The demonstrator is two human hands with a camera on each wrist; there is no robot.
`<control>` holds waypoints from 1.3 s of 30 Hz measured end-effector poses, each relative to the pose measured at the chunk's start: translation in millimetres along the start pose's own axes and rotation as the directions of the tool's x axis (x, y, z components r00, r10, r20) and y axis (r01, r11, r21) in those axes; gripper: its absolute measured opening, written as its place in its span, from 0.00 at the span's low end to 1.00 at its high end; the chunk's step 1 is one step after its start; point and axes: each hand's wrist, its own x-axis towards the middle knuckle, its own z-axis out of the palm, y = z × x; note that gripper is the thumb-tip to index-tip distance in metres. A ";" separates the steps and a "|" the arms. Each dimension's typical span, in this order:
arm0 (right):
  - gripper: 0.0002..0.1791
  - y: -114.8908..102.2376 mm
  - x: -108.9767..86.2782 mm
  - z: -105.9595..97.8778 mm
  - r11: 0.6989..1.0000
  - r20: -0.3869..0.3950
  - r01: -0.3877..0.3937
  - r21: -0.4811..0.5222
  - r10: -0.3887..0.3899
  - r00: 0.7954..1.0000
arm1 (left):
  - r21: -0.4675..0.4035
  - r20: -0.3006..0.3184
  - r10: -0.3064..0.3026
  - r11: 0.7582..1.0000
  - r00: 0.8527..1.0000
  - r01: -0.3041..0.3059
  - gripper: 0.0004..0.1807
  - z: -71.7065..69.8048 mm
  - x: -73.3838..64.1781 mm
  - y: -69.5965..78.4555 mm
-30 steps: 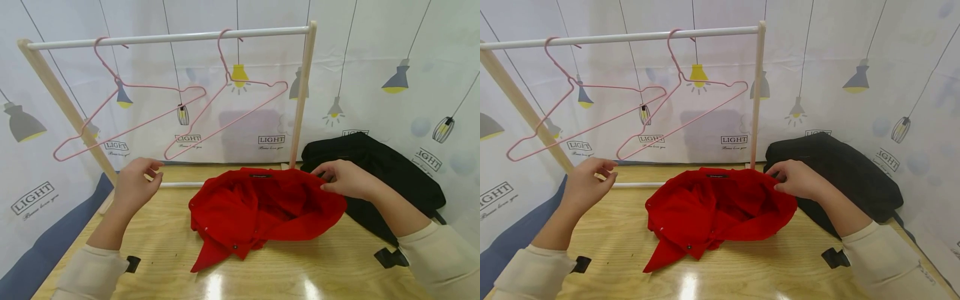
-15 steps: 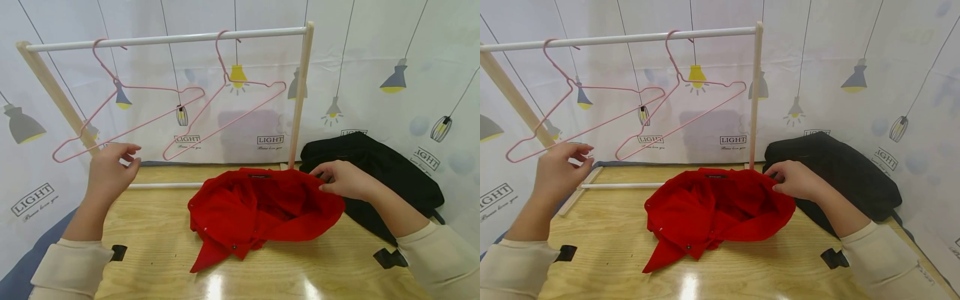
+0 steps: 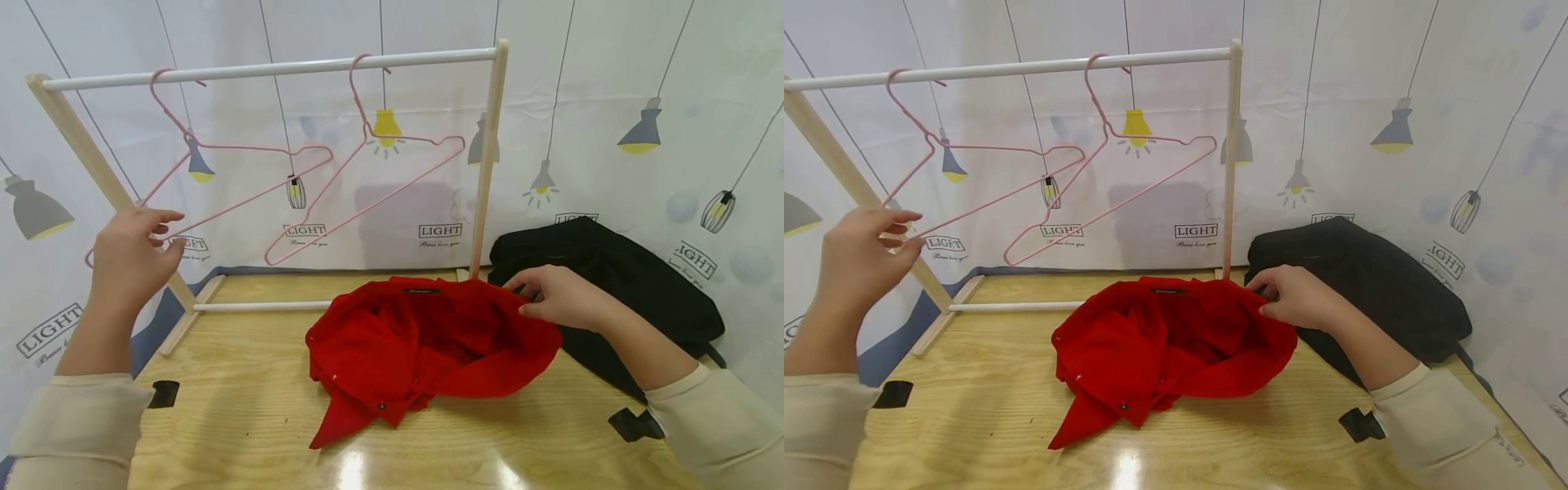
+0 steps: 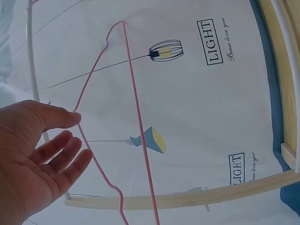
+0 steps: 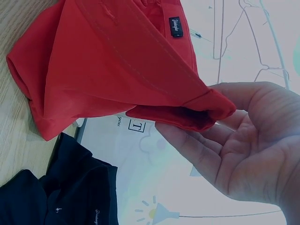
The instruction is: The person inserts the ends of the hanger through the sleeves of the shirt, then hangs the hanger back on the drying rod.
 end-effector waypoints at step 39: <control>0.17 -0.5 2.7 5.4 0.999 0.038 -0.032 0.025 0.031 0.999 | 0.266 0.292 -0.250 0.948 0.923 0.173 0.19 -4.7 63.4 -40.5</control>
